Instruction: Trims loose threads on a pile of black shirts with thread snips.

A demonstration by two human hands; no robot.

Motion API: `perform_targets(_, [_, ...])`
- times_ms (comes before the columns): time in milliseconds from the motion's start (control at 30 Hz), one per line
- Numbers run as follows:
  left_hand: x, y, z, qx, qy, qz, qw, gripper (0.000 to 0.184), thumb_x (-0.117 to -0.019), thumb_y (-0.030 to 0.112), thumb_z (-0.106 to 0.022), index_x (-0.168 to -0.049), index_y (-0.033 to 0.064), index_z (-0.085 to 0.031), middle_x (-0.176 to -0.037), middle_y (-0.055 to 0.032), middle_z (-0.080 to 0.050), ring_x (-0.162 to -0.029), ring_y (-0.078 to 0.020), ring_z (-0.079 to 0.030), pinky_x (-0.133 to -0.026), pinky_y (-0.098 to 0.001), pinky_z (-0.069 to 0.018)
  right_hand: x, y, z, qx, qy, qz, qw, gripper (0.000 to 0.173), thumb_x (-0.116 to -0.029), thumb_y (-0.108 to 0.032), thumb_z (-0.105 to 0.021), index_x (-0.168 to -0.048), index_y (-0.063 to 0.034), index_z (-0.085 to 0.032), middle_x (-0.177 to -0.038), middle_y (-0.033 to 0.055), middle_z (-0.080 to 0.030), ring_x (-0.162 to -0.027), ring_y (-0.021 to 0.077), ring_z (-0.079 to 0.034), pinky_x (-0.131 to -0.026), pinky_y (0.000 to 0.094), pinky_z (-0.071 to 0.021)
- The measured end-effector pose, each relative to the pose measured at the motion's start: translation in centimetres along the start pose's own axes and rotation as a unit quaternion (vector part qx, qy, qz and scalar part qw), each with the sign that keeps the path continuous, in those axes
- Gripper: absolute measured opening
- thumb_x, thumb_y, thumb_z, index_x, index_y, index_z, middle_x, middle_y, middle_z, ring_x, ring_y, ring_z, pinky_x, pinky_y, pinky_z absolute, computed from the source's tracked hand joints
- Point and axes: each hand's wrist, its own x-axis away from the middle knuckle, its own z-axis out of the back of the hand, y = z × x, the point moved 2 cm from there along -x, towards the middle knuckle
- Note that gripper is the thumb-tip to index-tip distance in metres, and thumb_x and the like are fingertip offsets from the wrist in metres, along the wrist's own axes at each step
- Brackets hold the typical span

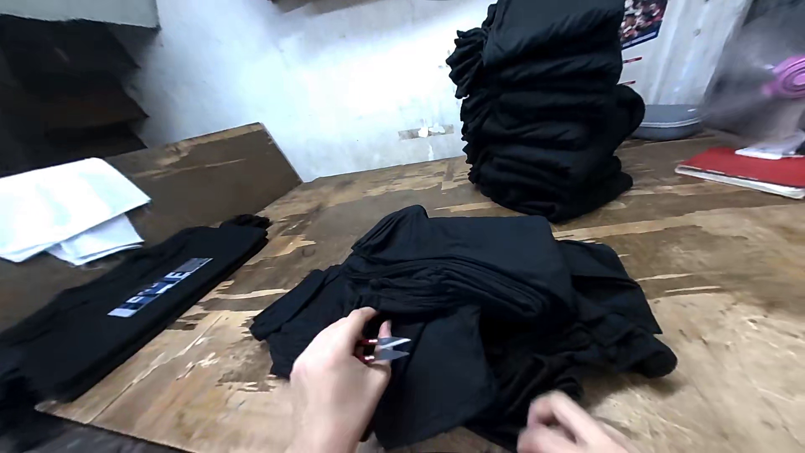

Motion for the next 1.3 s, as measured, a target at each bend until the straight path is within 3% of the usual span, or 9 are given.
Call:
perform_targets(133, [1.3, 2.8, -1.3, 0.029, 0.009, -0.039, 0.999, 0.021, -0.0765, 0.005, -0.061, -0.097, 0.0064, -0.068, -0.073, -0.0009, -0.064, -0.068, -0.0190, -0.064, -0.064, -0.0387, -0.0539, -3.9, -0.6, -3.0, -0.091, 0.184, 0.090, 0.974, 0.036, -0.0904, -0.033, -0.079, -0.123, -0.0207, -0.074, -0.140, 0.0278, -0.052, -0.118, 0.0293, -0.064, -0.095, 0.0374, -0.0579])
perform_targets(233, [1.7, 2.0, -1.3, 0.067, -0.005, -0.033, 0.997, 0.022, -0.0745, 0.005, -0.062, -0.095, 0.0092, -0.068, -0.076, 0.0019, -0.065, -0.070, -0.0140, -0.064, -0.067, -0.0344, -0.0549, -4.1, 0.7, -4.0, -0.196, 0.238, 0.127, 0.943, 0.005, -0.0861, -0.015, -0.084, -0.089, -0.0131, -0.081, -0.125, 0.0197, -0.063, -0.107, 0.0151, -0.067, -0.088, 0.0248, -0.0601])
perform_targets(300, [1.8, 1.0, -0.9, 0.102, -0.025, -0.028, 0.994, 0.022, -0.0753, 0.006, -0.062, -0.097, 0.0101, -0.068, -0.080, 0.0026, -0.066, -0.073, -0.0106, -0.064, -0.069, -0.0298, -0.0566, -2.2, 1.5, -2.2, -0.178, 0.115, 0.082, 0.974, 0.004, -0.0857, -0.016, -0.083, -0.085, -0.0119, -0.082, -0.111, 0.0143, -0.069, -0.099, 0.0180, -0.067, -0.086, 0.0333, -0.0592])
perform_targets(400, [2.2, 0.8, -0.1, 0.125, -0.058, -0.037, 0.990, 0.026, -0.0829, 0.016, -0.063, -0.107, 0.0109, -0.070, -0.090, -0.0002, -0.068, -0.084, -0.0128, -0.065, -0.078, -0.0332, -0.0570, -0.2, 2.3, -0.8, -0.102, -0.108, 0.015, 0.989, 0.024, -0.0887, -0.033, -0.080, -0.093, -0.0094, -0.082, -0.114, 0.0118, -0.073, -0.100, 0.0284, -0.071, -0.085, 0.0533, -0.0587])
perform_targets(567, [2.6, 5.0, 1.4, 0.151, -0.082, -0.079, 0.982, 0.039, -0.0979, 0.037, -0.067, -0.131, 0.0177, -0.070, -0.115, -0.0087, -0.068, -0.101, -0.0223, -0.064, -0.084, -0.0421, -0.0513, -2.7, 0.1, -1.7, -0.249, 0.114, -0.105, 0.956, 0.055, -0.0929, -0.033, -0.077, -0.135, -0.0020, -0.063, -0.123, 0.0109, -0.067, -0.082, 0.0129, -0.073, -0.066, 0.0302, -0.0645])
perform_targets(733, [3.3, 7.4, 1.5, 0.116, -0.054, -0.131, 0.983, 0.017, -0.0978, 0.022, -0.067, -0.109, 0.0215, -0.079, -0.098, 0.0000, -0.073, -0.084, -0.0170, -0.062, -0.072, -0.0351, -0.0464, -2.8, 1.4, -3.4, -0.304, 0.221, -0.100, 0.921, 0.012, -0.0963, -0.009, -0.068, -0.096, -0.0044, -0.078, -0.084, 0.0017, -0.074, -0.064, 0.0043, -0.066, -0.058, 0.0208, -0.0575])
perform_targets(933, [3.5, 8.4, 0.0, 0.113, -0.048, -0.170, 0.978, 0.019, -0.0976, 0.021, -0.065, -0.112, 0.0214, -0.078, -0.100, 0.0009, -0.073, -0.084, -0.0166, -0.062, -0.073, -0.0346, -0.0465, -2.5, 0.6, -3.7, -0.220, 0.346, -0.023, 0.912, 0.008, -0.0940, -0.009, -0.072, -0.095, -0.0035, -0.078, -0.086, 0.0027, -0.072, -0.076, 0.0026, -0.068, -0.067, 0.0166, -0.0581])
perform_targets(1133, [4.6, 7.1, 0.7, 0.167, -0.120, -0.123, 0.971, 0.028, -0.0966, 0.032, -0.070, -0.120, 0.0185, -0.074, -0.103, -0.0043, -0.070, -0.092, -0.0193, -0.064, -0.078, -0.0381, -0.0495, -1.3, 1.2, -3.0, -0.086, 0.176, 0.021, 0.980, 0.014, -0.0925, -0.029, -0.076, -0.092, -0.0166, -0.083, -0.102, 0.0064, -0.073, -0.096, 0.0197, -0.066, -0.082, 0.0345, -0.0556])
perform_targets(1300, [5.1, 5.5, 1.1, 0.275, -0.146, -0.079, 0.947, 0.012, -0.0892, 0.008, -0.066, -0.096, 0.0134, -0.075, -0.092, -0.0028, -0.068, -0.093, -0.0144, -0.065, -0.084, -0.0317, -0.0545, -2.6, -0.5, -3.9, -0.128, 0.290, -0.020, 0.948, 0.040, -0.0841, -0.032, -0.085, -0.107, -0.0028, -0.070, -0.111, 0.0160, -0.068, -0.099, 0.0190, -0.068, -0.082, 0.0310, -0.0587])
